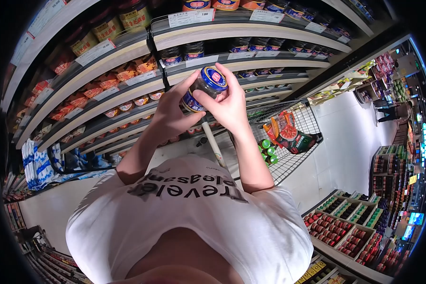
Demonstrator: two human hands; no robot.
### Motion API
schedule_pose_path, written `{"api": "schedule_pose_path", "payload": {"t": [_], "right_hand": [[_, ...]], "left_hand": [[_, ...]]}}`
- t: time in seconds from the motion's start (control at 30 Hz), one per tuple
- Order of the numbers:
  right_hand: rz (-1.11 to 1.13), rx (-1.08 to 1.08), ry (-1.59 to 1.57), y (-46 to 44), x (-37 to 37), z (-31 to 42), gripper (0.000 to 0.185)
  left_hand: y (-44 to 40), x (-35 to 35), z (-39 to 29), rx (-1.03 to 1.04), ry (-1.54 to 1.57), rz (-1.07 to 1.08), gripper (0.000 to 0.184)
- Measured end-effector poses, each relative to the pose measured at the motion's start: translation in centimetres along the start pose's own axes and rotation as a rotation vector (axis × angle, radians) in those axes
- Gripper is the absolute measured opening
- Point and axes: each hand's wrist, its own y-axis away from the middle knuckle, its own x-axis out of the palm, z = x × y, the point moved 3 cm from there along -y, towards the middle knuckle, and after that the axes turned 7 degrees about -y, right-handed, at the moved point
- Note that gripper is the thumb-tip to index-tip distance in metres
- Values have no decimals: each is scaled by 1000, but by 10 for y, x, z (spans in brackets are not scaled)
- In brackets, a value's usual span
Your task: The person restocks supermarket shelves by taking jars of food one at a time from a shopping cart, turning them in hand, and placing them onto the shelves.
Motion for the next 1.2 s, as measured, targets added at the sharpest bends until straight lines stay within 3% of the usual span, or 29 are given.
{"api": "schedule_pose_path", "payload": {"t": [0.17, 0.3, 0.37, 0.43, 0.47, 0.67, 0.87, 0.93, 0.97, 1.03, 1.2], "right_hand": [[-71, -54, -212, -16, -10, 5, 58], [-180, -130, -217, -37, -26, -2, 58], [-221, -157, -190, -49, -35, -12, 61], [-278, -135, -237, -57, -36, -20, 60], [-333, -109, -285, -61, -36, -24, 60], [-385, -154, -335, -81, -29, -43, 60], [-410, -231, -307, -101, -30, -61, 58], [-500, -327, -9, -106, -34, -65, 59], [-496, -327, -9, -105, -34, -63, 59], [-592, -471, 415, -99, -30, -51, 63], [-482, -585, 471, -102, -24, -34, 63]], "left_hand": [[-31, -6, -4, 139, -364, 65, 99], [-48, -23, 1, 24, -551, -23, 101], [-56, -28, 5, 122, -612, -104, 96], [-64, -31, 15, -154, -687, 64, 87], [-67, -31, 18, -168, -726, 53, 79], [-81, -23, 42, -293, -710, 138, 71], [-75, -14, 47, -200, -776, 25, 61], [-74, -13, 48, -195, -779, 13, 61], [-73, -13, 48, -175, -768, -2, 61], [-72, -14, 49, -157, -757, -18, 62], [-71, -15, 49, -139, -742, -39, 62]]}}
